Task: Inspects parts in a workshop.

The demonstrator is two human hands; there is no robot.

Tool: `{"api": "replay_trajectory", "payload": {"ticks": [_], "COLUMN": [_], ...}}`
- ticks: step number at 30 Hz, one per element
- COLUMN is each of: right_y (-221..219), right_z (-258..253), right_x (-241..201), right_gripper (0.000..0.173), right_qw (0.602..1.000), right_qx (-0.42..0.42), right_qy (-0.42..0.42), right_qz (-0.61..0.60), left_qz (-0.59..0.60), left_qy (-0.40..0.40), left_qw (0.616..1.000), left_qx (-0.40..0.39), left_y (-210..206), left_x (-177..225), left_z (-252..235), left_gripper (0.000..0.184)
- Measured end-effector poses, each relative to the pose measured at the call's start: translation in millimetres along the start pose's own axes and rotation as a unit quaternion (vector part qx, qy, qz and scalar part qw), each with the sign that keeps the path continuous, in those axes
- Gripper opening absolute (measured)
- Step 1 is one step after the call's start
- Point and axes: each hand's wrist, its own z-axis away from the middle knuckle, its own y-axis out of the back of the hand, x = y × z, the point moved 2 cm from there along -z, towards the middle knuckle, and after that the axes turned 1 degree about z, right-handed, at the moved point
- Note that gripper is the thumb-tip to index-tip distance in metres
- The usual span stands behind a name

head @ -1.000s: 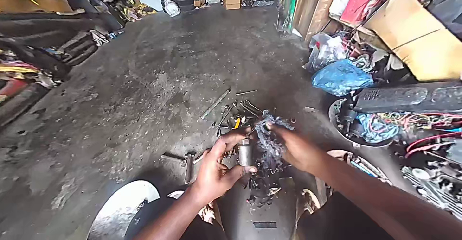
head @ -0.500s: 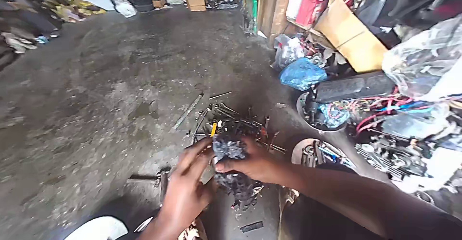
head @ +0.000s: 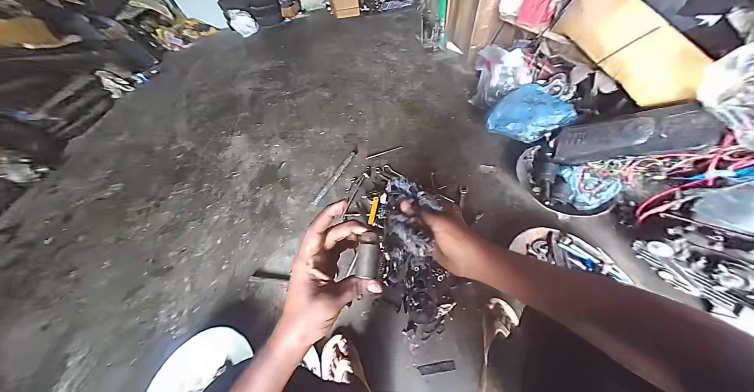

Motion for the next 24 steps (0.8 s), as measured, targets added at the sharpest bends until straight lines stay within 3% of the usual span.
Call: {"api": "replay_trajectory", "payload": {"ticks": [2,4,6,8,9,12,15,17,19,22,24], "right_y": [-0.9,-8.1,-14.6,-19.1,-19.2,-11.7,-4.6,-4.0,-6.5,-5.9,-3.2], "right_z": [3.1,18.1,30.8,34.3,32.0,25.0,22.3,23.2,24.1,30.7,28.7], "right_x": [1.7,2.1,6.8,8.4,7.7,8.3,10.2,6.6,3.8,2.0,-3.1], "right_gripper": [0.041,0.048,0.042,0.025,0.027,0.04,0.056,0.059,0.052,0.056,0.052], "right_qw": [0.996,0.986,0.966,0.961,0.963,0.969,0.97,0.953,0.913,0.906,0.941], "right_qx": [-0.019,-0.116,-0.225,-0.257,-0.263,-0.237,-0.195,-0.171,-0.156,-0.141,-0.13], "right_qy": [-0.081,-0.107,-0.1,-0.06,-0.02,0.068,0.066,0.098,0.185,0.226,0.171], "right_qz": [-0.037,-0.052,-0.073,-0.076,-0.059,0.031,0.126,0.229,0.328,0.33,0.262], "left_qz": [-0.032,-0.064,-0.082,-0.123,-0.183,-0.363,-0.441,-0.463,-0.48,-0.455,-0.354], "left_qy": [-0.018,-0.026,-0.026,-0.022,-0.029,-0.089,-0.136,-0.13,-0.119,-0.106,-0.083], "left_qw": [0.999,0.998,0.996,0.992,0.983,0.926,0.887,0.877,0.869,0.884,0.931], "left_qx": [-0.005,-0.004,-0.003,-0.007,-0.015,-0.049,-0.025,-0.012,-0.011,-0.026,-0.038], "left_y": [-2.8,-7.9,-10.4,-10.7,-10.6,-17.3,-22.2,-24.3,-28.4,-31.1,-26.0], "left_x": [-1.9,-4.9,-8.5,-8.2,-6.1,1.4,1.6,3.2,9.3,15.8,16.8], "left_z": [-0.1,-0.4,0.3,1.6,1.9,2.6,12.1,18.3,22.7,25.3,20.1], "left_gripper": [0.114,0.113,0.104,0.095,0.088,0.068,0.058,0.056,0.047,0.034,0.051]}}
